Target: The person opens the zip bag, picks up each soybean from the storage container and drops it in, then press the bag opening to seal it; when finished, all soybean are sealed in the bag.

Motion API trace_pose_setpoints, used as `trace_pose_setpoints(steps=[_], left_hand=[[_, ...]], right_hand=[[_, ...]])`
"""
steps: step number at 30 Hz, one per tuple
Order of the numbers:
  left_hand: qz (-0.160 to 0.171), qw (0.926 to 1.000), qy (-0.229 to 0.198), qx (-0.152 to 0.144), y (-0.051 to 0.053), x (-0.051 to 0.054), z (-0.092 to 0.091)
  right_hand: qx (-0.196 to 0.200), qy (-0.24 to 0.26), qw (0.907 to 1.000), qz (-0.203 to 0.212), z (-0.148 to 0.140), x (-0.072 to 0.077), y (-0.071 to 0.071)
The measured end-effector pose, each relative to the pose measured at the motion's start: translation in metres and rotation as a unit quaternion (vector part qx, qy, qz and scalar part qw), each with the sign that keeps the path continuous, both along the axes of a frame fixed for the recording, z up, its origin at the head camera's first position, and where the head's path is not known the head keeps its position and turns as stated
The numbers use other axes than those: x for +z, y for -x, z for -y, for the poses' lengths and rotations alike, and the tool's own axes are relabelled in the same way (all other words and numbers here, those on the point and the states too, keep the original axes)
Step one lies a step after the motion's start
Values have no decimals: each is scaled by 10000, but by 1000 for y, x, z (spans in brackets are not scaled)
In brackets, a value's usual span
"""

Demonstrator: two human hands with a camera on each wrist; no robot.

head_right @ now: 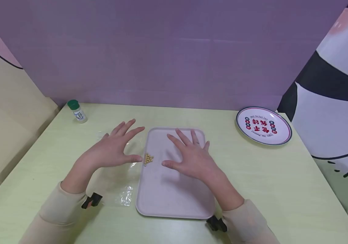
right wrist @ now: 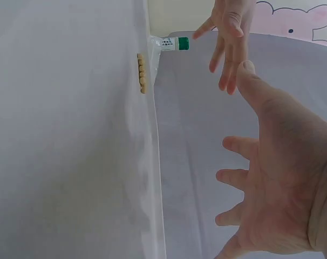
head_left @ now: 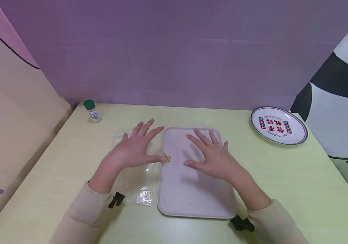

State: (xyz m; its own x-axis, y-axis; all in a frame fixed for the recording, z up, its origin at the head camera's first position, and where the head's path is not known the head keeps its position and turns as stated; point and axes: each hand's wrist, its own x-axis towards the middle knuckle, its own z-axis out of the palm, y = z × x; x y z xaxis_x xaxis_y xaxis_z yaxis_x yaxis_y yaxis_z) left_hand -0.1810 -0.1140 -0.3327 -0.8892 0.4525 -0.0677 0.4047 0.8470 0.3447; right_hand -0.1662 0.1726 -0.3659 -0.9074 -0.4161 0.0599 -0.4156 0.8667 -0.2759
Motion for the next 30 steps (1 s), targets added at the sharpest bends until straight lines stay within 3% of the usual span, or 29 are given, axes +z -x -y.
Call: trace_pose_setpoints(steps=[11, 19, 30], left_hand=[[-34, 9997, -236, 90, 13, -6, 17], [8, 9984, -502, 256, 21, -13, 29], [124, 9968, -664, 423, 26, -23, 49]], right_hand=[[165, 256, 9988, 373, 2, 2, 6], [543, 730, 9921, 867, 13, 5, 16], [880, 854, 9894, 782, 28, -3, 29]])
